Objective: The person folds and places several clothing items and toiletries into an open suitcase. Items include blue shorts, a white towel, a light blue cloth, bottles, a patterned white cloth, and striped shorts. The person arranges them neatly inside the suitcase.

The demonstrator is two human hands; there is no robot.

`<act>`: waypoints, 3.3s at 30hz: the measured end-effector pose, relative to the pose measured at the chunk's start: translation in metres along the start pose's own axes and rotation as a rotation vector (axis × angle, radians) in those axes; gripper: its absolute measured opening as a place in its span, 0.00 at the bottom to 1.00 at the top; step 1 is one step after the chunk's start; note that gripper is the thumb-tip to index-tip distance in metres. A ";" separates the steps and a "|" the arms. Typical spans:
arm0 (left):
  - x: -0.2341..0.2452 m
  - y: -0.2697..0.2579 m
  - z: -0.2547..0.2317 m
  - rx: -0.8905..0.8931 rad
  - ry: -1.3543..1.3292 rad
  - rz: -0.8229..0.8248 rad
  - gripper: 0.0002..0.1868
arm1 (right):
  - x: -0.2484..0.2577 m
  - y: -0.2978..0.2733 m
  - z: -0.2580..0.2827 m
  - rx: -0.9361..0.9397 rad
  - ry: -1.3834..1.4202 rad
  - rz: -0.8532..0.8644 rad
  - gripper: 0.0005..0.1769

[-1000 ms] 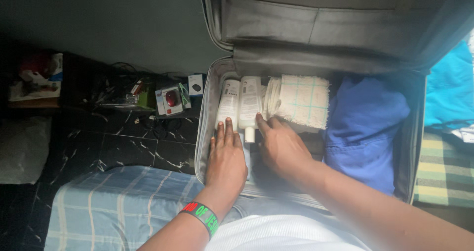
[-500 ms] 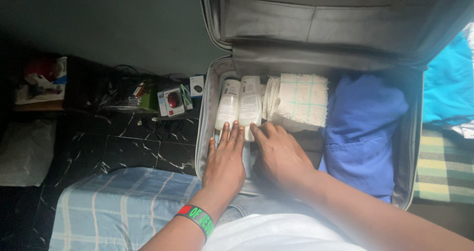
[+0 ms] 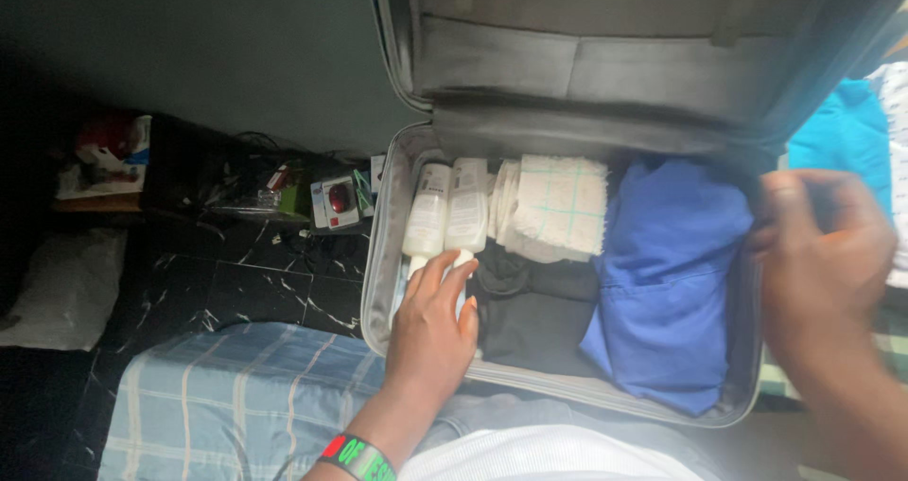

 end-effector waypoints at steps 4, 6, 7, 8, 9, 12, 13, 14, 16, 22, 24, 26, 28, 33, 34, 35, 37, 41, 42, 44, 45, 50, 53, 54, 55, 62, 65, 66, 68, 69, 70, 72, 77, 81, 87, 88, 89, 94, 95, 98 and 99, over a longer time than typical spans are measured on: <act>-0.007 -0.003 -0.024 -0.029 -0.022 -0.029 0.21 | 0.006 0.073 -0.072 0.000 0.137 -0.032 0.16; -0.012 -0.004 -0.032 -0.017 -0.024 -0.015 0.20 | 0.002 0.101 -0.109 -0.013 -0.145 -0.006 0.24; -0.014 -0.005 -0.035 -0.011 -0.025 -0.008 0.19 | 0.000 0.114 -0.125 -0.017 -0.286 0.006 0.28; -0.017 -0.006 -0.038 -0.004 -0.026 -0.008 0.19 | -0.005 0.127 -0.138 -0.008 -0.387 0.065 0.31; -0.019 -0.007 -0.042 0.004 -0.029 -0.009 0.19 | -0.009 0.140 -0.148 0.003 -0.489 0.124 0.35; -0.026 -0.011 -0.051 0.019 -0.043 -0.016 0.18 | -0.022 0.159 -0.169 0.035 -0.739 0.226 0.41; -0.029 -0.011 -0.053 0.020 -0.051 -0.021 0.18 | -0.024 0.165 -0.170 0.048 -0.813 0.244 0.43; -0.030 -0.011 -0.055 0.029 -0.050 -0.031 0.17 | -0.026 0.168 -0.169 0.049 -0.814 0.257 0.43; -0.033 -0.012 -0.057 0.046 -0.049 -0.039 0.17 | -0.027 0.169 -0.167 0.039 -0.817 0.281 0.44; -0.047 -0.016 -0.060 0.075 -0.043 -0.064 0.17 | -0.018 0.158 -0.151 -0.091 -0.751 0.333 0.39; -0.051 -0.016 -0.061 0.079 -0.052 -0.059 0.17 | -0.014 0.149 -0.142 -0.133 -0.493 0.350 0.39; -0.055 -0.014 -0.061 0.090 -0.053 -0.049 0.17 | -0.009 0.141 -0.135 -0.202 -0.342 0.346 0.38; -0.057 -0.011 -0.060 0.111 -0.045 -0.043 0.17 | -0.003 0.135 -0.126 -0.297 -0.301 0.331 0.37; -0.057 -0.004 -0.062 0.103 -0.062 -0.063 0.16 | 0.023 0.107 -0.095 -0.399 0.240 0.368 0.23; -0.057 -0.002 -0.063 0.106 -0.071 -0.064 0.16 | 0.030 0.101 -0.089 -0.424 0.317 0.340 0.22; -0.055 -0.001 -0.064 0.086 -0.082 -0.079 0.16 | 0.038 0.093 -0.081 -0.404 0.380 0.340 0.22; -0.052 0.002 -0.068 0.044 -0.104 -0.108 0.15 | 0.054 0.073 -0.065 -0.363 0.506 0.339 0.23; -0.056 0.007 -0.062 0.336 -0.314 0.009 0.16 | 0.058 0.027 -0.033 -0.313 0.524 0.404 0.29; -0.057 0.009 -0.062 0.350 -0.345 0.018 0.16 | 0.054 0.014 -0.027 -0.325 0.510 0.416 0.30; -0.060 0.012 -0.064 0.385 -0.504 0.059 0.17 | 0.039 -0.010 -0.017 -0.375 0.439 0.454 0.32; -0.063 0.014 -0.066 0.406 -0.631 0.090 0.19 | 0.029 -0.021 -0.014 -0.413 0.381 0.479 0.34; -0.061 0.008 -0.076 0.466 -0.963 0.228 0.31 | -0.021 -0.064 0.012 -0.286 0.237 0.736 0.38; -0.050 0.002 -0.078 0.438 -1.003 0.225 0.33 | -0.048 -0.076 0.021 -0.251 0.126 0.814 0.38; -0.046 0.001 -0.076 0.459 -1.016 0.201 0.33 | -0.056 -0.079 0.024 -0.228 0.100 0.828 0.37; -0.042 -0.002 -0.072 0.482 -1.031 0.173 0.32 | -0.064 -0.081 0.027 -0.204 0.072 0.847 0.37; -0.015 -0.019 -0.035 0.621 -1.050 0.082 0.28 | -0.109 -0.107 0.038 -0.185 0.000 0.965 0.37; -0.009 -0.021 -0.019 0.646 -1.020 0.038 0.26 | -0.123 -0.115 0.041 -0.176 -0.083 0.974 0.37; -0.008 -0.021 -0.014 0.653 -1.020 0.024 0.26 | -0.128 -0.117 0.042 -0.176 -0.116 0.974 0.37; -0.006 -0.019 -0.003 0.658 -1.004 0.005 0.25 | -0.139 -0.118 0.042 -0.172 -0.140 0.974 0.38; -0.005 -0.017 0.003 0.657 -0.986 0.002 0.25 | -0.145 -0.118 0.042 -0.170 -0.131 0.973 0.37; -0.005 -0.015 0.009 0.657 -0.968 0.000 0.25 | -0.152 -0.118 0.041 -0.168 -0.121 0.972 0.37; -0.004 -0.010 0.020 0.655 -0.944 0.005 0.25 | -0.167 -0.116 0.038 -0.163 -0.090 0.992 0.36; -0.007 0.009 0.048 0.675 -0.858 0.024 0.26 | -0.202 -0.108 0.028 -0.223 -0.038 0.997 0.35; -0.013 0.019 0.066 0.705 -0.797 0.024 0.28 | -0.222 -0.099 0.026 -0.233 -0.097 0.982 0.35; -0.022 0.025 0.086 0.688 -0.791 -0.022 0.27 | -0.235 -0.096 0.026 -0.261 -0.093 0.935 0.39; -0.024 0.026 0.088 0.693 -0.800 -0.033 0.27 | -0.235 -0.097 0.027 -0.246 -0.098 0.917 0.39; -0.023 0.027 0.089 0.656 -0.751 -0.065 0.27 | -0.235 -0.099 0.027 -0.245 -0.071 0.898 0.39; -0.009 0.028 0.083 0.454 -0.335 -0.186 0.27 | -0.232 -0.110 0.029 -0.242 0.036 0.903 0.39; -0.007 0.027 0.080 0.403 -0.301 -0.210 0.28 | -0.231 -0.112 0.029 -0.250 0.053 0.921 0.39; -0.001 0.020 0.070 0.295 -0.216 -0.250 0.29 | -0.228 -0.118 0.030 -0.261 0.066 0.972 0.39; 0.001 0.018 0.069 0.287 -0.197 -0.245 0.30 | -0.227 -0.119 0.031 -0.255 0.045 0.986 0.39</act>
Point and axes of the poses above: each hand's wrist, its own y-axis towards the middle knuckle, its own x-axis out of the back of the hand, z = x × y, the point moved 4 cm from there along y, towards the middle knuckle, and after that the axes turned 5 degrees about -y, right-handed, at the moved point
